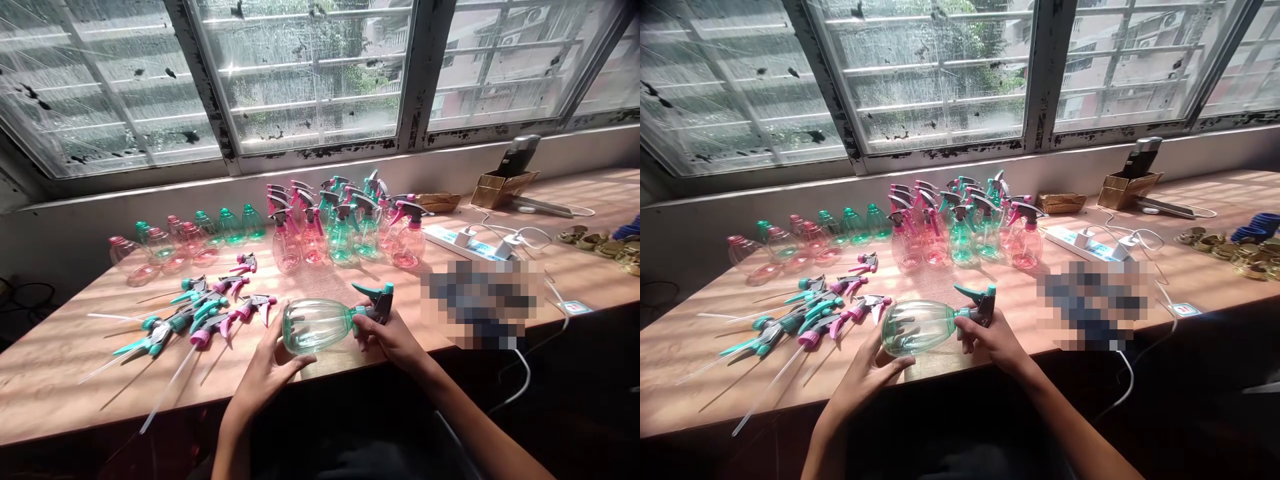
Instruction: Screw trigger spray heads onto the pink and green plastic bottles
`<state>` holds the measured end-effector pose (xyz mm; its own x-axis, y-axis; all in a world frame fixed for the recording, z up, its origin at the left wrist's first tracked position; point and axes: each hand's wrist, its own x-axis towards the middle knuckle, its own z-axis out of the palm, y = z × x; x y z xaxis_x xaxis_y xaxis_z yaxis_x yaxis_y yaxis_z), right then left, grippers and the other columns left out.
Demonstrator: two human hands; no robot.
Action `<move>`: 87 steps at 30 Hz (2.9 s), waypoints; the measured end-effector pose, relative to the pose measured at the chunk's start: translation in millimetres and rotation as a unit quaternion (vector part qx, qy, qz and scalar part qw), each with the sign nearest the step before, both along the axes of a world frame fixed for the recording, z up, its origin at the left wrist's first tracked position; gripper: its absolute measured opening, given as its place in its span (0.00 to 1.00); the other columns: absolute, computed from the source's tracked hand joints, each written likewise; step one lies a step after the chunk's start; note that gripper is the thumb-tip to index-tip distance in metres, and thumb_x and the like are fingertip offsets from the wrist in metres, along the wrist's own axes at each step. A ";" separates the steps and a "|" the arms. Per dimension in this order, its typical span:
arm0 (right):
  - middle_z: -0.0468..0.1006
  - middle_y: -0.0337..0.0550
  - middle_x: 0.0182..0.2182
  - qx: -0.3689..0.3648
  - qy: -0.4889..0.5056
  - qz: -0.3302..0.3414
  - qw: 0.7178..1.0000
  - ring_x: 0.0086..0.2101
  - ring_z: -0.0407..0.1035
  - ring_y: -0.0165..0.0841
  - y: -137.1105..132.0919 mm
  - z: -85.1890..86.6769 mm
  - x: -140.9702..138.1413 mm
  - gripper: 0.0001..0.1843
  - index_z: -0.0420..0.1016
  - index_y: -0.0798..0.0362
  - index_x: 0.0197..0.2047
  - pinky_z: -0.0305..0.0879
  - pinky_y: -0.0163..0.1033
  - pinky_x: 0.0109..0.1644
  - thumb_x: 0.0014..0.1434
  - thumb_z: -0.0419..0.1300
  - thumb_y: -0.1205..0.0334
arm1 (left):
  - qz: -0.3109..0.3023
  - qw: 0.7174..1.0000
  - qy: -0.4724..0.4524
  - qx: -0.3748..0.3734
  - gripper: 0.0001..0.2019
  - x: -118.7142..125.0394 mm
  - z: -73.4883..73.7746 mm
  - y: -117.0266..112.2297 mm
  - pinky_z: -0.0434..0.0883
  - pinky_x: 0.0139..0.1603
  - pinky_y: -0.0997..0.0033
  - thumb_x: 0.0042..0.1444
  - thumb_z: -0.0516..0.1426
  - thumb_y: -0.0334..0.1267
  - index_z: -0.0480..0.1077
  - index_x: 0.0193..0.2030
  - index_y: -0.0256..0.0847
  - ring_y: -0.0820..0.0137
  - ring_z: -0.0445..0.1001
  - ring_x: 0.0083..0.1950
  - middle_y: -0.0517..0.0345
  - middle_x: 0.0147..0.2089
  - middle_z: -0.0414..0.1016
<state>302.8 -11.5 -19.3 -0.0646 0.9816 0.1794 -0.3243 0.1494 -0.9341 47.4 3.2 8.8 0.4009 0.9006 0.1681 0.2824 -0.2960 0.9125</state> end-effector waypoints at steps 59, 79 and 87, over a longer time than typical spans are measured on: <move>0.80 0.38 0.23 -0.022 -0.012 -0.010 1.000 0.17 0.71 0.30 0.4 -0.3 -2.6 0.19 0.76 0.53 0.41 0.68 0.35 0.22 0.55 0.72 0.49 | 0.016 0.999 -0.014 0.035 0.47 -0.8 -12.7 -1.1 0.57 0.73 0.47 0.59 0.65 0.43 0.39 0.77 0.54 0.48 0.47 0.77 0.52 0.79 0.45; 0.80 0.37 0.25 -0.010 -0.025 -0.026 0.999 0.19 0.73 0.30 1.0 -4.2 -2.3 0.19 0.74 0.52 0.43 0.68 0.35 0.24 0.57 0.71 0.49 | 0.020 1.000 -0.008 0.023 0.48 -2.7 -17.6 -0.6 0.59 0.72 0.49 0.58 0.66 0.43 0.40 0.77 0.54 0.48 0.52 0.76 0.48 0.80 0.40; 0.80 0.36 0.25 -0.010 -0.014 -0.018 1.000 0.19 0.72 0.30 1.1 -3.1 -2.7 0.19 0.72 0.51 0.44 0.68 0.35 0.23 0.57 0.71 0.50 | 0.000 0.997 -0.014 0.070 0.40 -5.4 -18.9 2.5 0.60 0.72 0.46 0.64 0.61 0.41 0.42 0.76 0.58 0.48 0.52 0.76 0.52 0.79 0.45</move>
<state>300.2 -10.4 -22.4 -0.0349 0.9868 0.1582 -0.2928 0.1412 -0.9457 41.9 5.7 -10.1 0.3951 0.8674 0.3026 0.2569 -0.4205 0.8702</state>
